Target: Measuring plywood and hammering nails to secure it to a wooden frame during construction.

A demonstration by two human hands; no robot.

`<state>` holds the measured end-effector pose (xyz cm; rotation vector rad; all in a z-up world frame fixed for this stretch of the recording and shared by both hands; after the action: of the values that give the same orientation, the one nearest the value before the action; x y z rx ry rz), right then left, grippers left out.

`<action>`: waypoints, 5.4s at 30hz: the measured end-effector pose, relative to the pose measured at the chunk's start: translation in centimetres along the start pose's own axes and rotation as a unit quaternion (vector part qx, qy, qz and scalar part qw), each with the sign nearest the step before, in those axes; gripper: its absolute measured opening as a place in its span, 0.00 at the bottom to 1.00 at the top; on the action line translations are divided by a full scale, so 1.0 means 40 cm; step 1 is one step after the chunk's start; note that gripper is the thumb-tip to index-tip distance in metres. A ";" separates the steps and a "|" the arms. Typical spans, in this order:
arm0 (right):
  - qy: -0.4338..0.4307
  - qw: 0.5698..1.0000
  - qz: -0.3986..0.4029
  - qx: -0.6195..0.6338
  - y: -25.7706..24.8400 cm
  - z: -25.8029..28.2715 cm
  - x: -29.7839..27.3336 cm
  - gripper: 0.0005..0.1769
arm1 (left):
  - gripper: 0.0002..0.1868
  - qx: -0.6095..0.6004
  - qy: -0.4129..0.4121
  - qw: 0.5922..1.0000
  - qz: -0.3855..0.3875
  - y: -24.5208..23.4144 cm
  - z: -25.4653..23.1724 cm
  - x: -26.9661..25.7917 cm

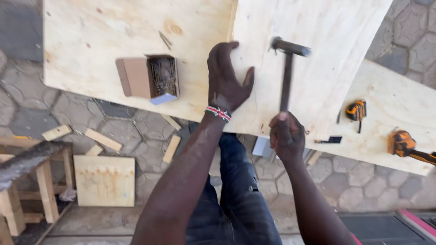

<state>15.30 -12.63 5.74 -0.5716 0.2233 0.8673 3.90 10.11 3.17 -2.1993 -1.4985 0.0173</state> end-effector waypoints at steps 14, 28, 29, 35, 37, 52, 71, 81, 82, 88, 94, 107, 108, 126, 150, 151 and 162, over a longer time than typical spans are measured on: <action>0.019 0.970 -0.100 0.220 -0.057 -0.088 0.055 0.35 | 0.09 0.289 0.094 0.949 0.081 0.182 -0.092 0.160; -0.031 0.972 -0.091 0.216 -0.051 -0.075 0.046 0.35 | 0.21 -0.070 -0.157 0.970 0.171 -0.091 0.051 0.120; -0.031 0.972 -0.092 0.216 -0.049 -0.077 0.045 0.35 | 0.21 -0.053 -0.155 0.975 0.149 -0.118 0.072 0.093; -0.117 0.970 -0.094 0.190 -0.051 -0.081 0.043 0.36 | 0.11 -0.181 -0.252 0.951 -0.009 -0.153 0.105 -0.117; -0.127 0.969 -0.099 0.186 -0.048 -0.069 0.034 0.35 | 0.09 -0.180 -0.257 0.948 -0.041 -0.133 0.100 -0.160; -0.126 0.987 0.028 0.093 0.049 -0.046 -0.254 0.27 | 0.09 -0.146 -0.137 0.978 -0.061 -0.060 0.076 -0.193; -0.094 0.995 0.023 -0.007 0.069 0.023 -0.251 0.30 | 0.08 -0.060 -0.094 0.993 -0.047 -0.057 0.060 -0.194; -0.066 0.997 -0.014 -0.042 0.019 -0.011 -0.242 0.32 | 0.07 -0.034 -0.067 0.996 -0.054 -0.045 0.067 -0.199; -0.064 0.997 -0.016 -0.043 0.012 -0.009 -0.249 0.32 | 0.07 -0.035 -0.068 0.996 -0.052 -0.052 0.061 -0.206; -0.249 0.955 0.006 0.163 0.019 0.022 -0.265 0.32 | 0.15 -0.094 -0.106 0.989 -0.049 -0.064 0.056 -0.198; -0.047 0.997 0.052 -0.029 0.047 0.014 -0.222 0.30 | 0.21 -0.138 -0.130 0.979 -0.077 -0.049 0.098 -0.222; -0.200 0.977 0.040 -0.056 0.049 0.009 -0.211 0.36 | 0.20 -0.177 -0.131 0.972 -0.079 -0.061 0.093 -0.224; -0.130 0.971 0.069 -0.189 0.063 -0.047 -0.183 0.37 | 0.21 -0.182 -0.128 0.972 -0.081 -0.055 0.095 -0.215; -0.039 0.997 -0.020 -0.066 -0.044 -0.019 -0.200 0.31 | 0.29 0.011 -0.104 0.990 -0.091 -0.063 0.014 -0.168; 0.020 0.997 -0.068 0.015 -0.160 -0.128 -0.281 0.33 | 0.10 0.073 0.224 0.926 0.295 0.111 -0.095 0.196; 0.017 0.997 -0.074 0.017 -0.166 -0.130 -0.283 0.33 | 0.10 0.073 0.231 0.924 0.295 0.077 -0.111 0.184; 0.044 0.991 -0.103 0.071 -0.187 -0.146 -0.202 0.33 | 0.14 -0.247 -0.183 0.951 0.024 -0.044 0.218 0.331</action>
<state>16.18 -25.02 7.07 -0.4915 0.2983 0.6221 5.32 25.56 -0.57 -2.7497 -1.7987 0.0758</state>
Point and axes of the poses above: each hand's wrist, its own x-axis towards the middle knuckle, its own y-axis out of the palm, z = x × y, the point moved 10 cm from there along x, towards the middle knuckle, and after that the axes turned 5 degrees about -x, right-handed, at the moved point
